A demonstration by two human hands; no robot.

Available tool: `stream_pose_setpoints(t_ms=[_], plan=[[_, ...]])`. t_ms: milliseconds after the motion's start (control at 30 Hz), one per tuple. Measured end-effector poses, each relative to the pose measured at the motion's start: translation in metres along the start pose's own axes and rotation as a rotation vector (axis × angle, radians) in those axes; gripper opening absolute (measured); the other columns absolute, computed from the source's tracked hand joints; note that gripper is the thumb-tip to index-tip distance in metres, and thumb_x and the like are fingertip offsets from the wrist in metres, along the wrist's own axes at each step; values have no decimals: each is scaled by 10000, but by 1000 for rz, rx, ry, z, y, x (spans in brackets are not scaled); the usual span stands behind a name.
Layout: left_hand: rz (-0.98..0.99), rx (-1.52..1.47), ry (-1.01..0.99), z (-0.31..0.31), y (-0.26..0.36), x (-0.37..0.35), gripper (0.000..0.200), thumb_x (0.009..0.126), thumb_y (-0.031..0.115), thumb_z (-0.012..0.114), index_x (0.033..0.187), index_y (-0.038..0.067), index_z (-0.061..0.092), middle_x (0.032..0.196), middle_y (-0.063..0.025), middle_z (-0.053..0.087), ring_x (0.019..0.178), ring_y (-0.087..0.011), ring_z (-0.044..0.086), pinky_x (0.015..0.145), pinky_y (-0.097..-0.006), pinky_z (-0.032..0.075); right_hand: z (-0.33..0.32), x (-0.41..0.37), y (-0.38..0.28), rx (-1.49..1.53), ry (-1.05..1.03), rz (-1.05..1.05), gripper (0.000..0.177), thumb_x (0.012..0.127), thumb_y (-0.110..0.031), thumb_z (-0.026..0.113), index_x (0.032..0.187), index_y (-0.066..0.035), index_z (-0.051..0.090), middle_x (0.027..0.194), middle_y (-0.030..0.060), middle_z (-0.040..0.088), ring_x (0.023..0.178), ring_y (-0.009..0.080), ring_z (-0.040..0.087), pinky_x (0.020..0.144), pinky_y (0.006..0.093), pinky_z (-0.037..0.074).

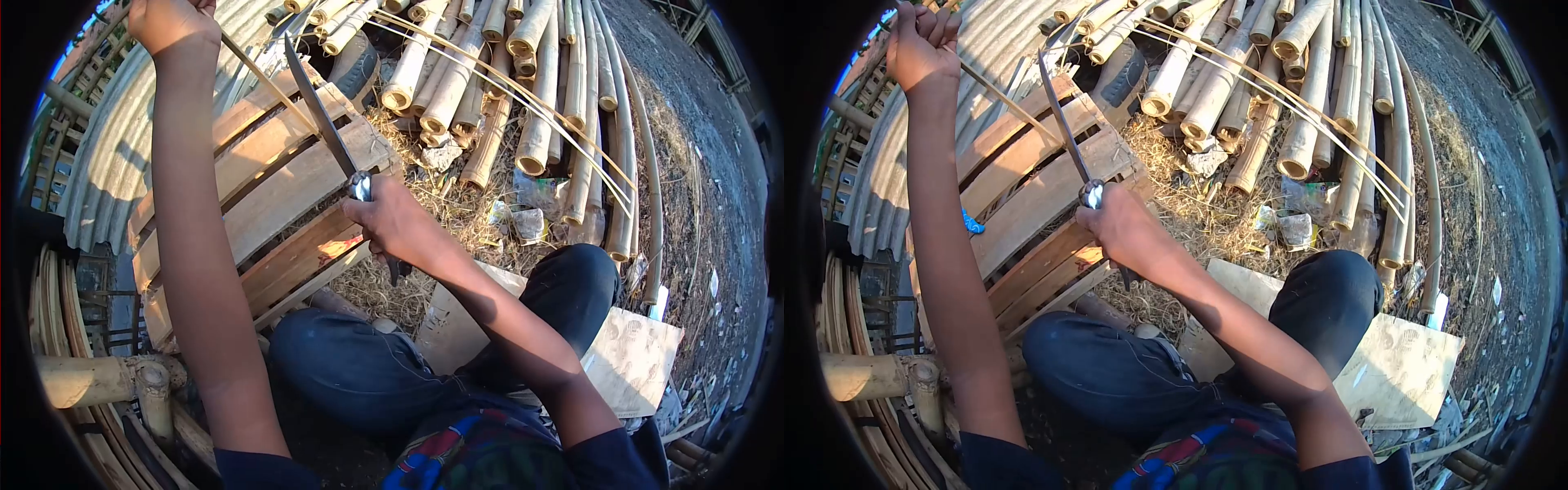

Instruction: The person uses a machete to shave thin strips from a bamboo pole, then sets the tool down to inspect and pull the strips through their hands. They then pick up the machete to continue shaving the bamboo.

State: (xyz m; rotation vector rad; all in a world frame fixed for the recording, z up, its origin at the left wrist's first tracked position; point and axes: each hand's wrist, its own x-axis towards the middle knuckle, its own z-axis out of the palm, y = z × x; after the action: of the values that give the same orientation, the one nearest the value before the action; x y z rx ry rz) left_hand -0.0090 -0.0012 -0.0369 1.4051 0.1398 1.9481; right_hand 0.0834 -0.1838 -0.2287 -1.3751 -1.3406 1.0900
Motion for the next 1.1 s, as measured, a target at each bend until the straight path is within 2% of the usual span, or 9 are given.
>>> stream_pose_setpoints(t_ms=[33,133,267,400,433,600,667,867,1100], plan=[[-113,-111,12,-9,-7,17,222,991,257,565,820,133,498,551,68,217,430,-66,206,406,-244,223,-6,9,-3,58,-69,88,312,938,-199,577,751,45,524,552,39,495,428,143,512,401,317,410],[-99,-90,65,2,-7,10,218,996,245,554,828,121,492,551,64,221,426,-69,206,401,-246,230,-13,14,-18,139,-123,134,299,935,-198,577,771,49,540,544,47,495,432,146,525,401,320,410],[12,-4,14,12,3,-4,226,1005,235,533,824,116,469,550,60,219,427,-72,206,405,-247,241,-12,6,11,-113,-128,-131,284,929,-185,565,773,52,546,546,55,505,430,131,525,394,317,413],[-82,15,94,18,3,-7,244,1013,238,515,819,103,453,543,56,210,424,-76,206,402,-247,236,-11,15,-1,13,-138,98,285,929,-187,562,789,61,549,532,54,507,416,126,515,399,306,425],[-78,28,72,15,2,-8,251,1011,244,519,814,103,453,544,56,214,423,-75,208,401,-247,237,-9,14,12,-87,-162,-51,286,930,-185,558,785,62,548,524,47,502,423,123,523,409,306,439],[16,-22,-21,9,-5,1,273,1003,269,540,799,107,457,549,54,223,424,-72,211,399,-246,238,-32,23,-7,-278,-274,-163,269,921,-177,570,809,67,558,517,64,513,438,168,556,440,328,460],[18,8,-16,8,-7,-4,283,996,282,552,791,114,455,549,56,223,426,-71,216,399,-242,242,-21,8,-6,-106,-189,184,252,918,-171,568,857,74,576,519,81,519,442,178,565,454,334,471],[-108,68,-89,3,-8,8,374,993,362,542,729,149,385,549,54,215,433,-82,205,409,-262,237,-40,15,-11,11,-311,171,254,914,-182,578,813,51,562,504,22,456,387,115,457,349,288,387],[-316,-142,-187,-13,2,15,423,1006,425,486,691,189,334,512,67,215,396,-76,157,364,-262,182,-29,9,-24,302,-145,295,230,910,-229,605,924,-5,556,597,-4,466,403,85,446,348,260,386]])
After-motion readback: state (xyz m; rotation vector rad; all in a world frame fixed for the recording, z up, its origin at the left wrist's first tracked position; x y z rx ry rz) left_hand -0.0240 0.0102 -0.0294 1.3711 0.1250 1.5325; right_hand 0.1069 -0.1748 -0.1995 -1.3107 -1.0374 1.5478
